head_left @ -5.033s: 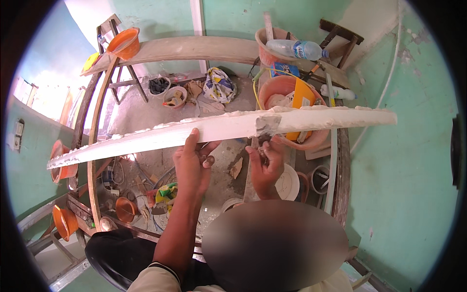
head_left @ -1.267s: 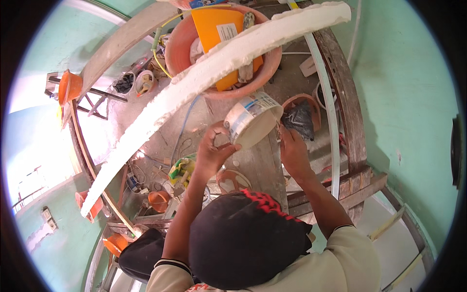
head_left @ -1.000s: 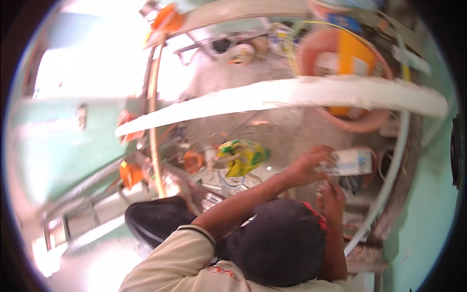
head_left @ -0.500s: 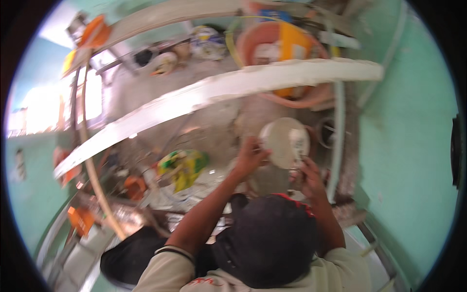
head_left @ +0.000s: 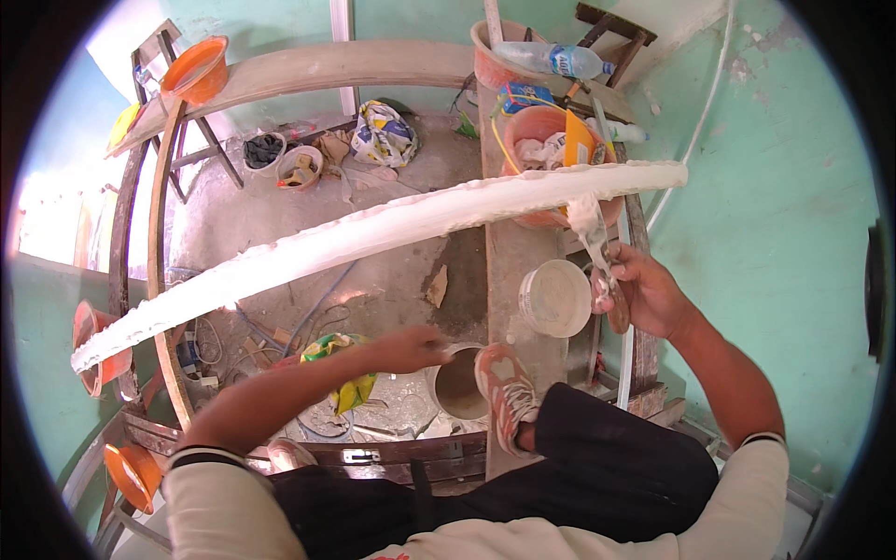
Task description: The person applies plaster to a long white cornice molding using a trowel, then positions and presses the molding onto the ceiling-wall junction. They smooth the plaster along the molding and use a trowel to finish the surface.
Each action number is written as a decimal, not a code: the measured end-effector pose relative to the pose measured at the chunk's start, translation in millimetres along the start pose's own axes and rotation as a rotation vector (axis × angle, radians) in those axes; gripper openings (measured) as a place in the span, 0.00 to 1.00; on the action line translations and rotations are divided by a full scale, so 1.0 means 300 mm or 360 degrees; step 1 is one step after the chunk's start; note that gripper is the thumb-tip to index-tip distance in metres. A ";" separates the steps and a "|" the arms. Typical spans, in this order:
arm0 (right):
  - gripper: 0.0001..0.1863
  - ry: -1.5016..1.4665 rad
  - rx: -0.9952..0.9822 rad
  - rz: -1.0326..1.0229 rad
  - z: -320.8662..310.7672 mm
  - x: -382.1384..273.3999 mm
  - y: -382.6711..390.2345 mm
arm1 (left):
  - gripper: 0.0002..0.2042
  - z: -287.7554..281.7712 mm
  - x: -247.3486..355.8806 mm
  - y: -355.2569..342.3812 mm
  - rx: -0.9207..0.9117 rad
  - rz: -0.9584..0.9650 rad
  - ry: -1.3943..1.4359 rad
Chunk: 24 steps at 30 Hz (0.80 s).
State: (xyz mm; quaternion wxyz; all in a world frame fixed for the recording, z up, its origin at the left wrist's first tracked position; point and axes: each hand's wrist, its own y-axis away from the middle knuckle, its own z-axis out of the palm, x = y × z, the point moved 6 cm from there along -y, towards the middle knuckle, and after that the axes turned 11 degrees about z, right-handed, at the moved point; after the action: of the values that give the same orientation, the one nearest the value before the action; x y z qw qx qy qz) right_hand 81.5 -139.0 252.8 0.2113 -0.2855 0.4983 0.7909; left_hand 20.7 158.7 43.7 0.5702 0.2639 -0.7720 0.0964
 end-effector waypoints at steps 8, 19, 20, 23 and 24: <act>0.17 -0.0283 -0.0142 -0.0697 0.379 0.014 -0.364 | 0.33 -0.395 -0.193 0.824 0.0792 -0.0574 0.0777; 0.09 -0.0782 0.0832 -0.1589 0.409 0.526 -0.725 | 0.32 -0.448 -0.459 1.349 0.2039 0.0742 0.1830; 0.09 -0.0749 0.0954 -0.1603 0.400 0.522 -0.735 | 0.33 -0.456 -0.463 1.366 0.2072 0.0757 0.1806; 0.09 -0.0631 0.1270 -0.1669 0.380 0.499 -0.756 | 0.33 -0.476 -0.454 1.388 0.1977 0.0774 0.1840; 0.09 -0.0586 0.1296 -0.1657 0.382 0.499 -0.761 | 0.33 -0.478 -0.448 1.388 0.1948 0.0766 0.1833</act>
State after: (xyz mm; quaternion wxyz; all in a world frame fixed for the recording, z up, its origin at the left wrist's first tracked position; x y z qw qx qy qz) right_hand 83.2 67.0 40.4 0.7357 -0.2466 0.5099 0.3715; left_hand -47.5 613.7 29.3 0.5939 0.2638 -0.2114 0.7301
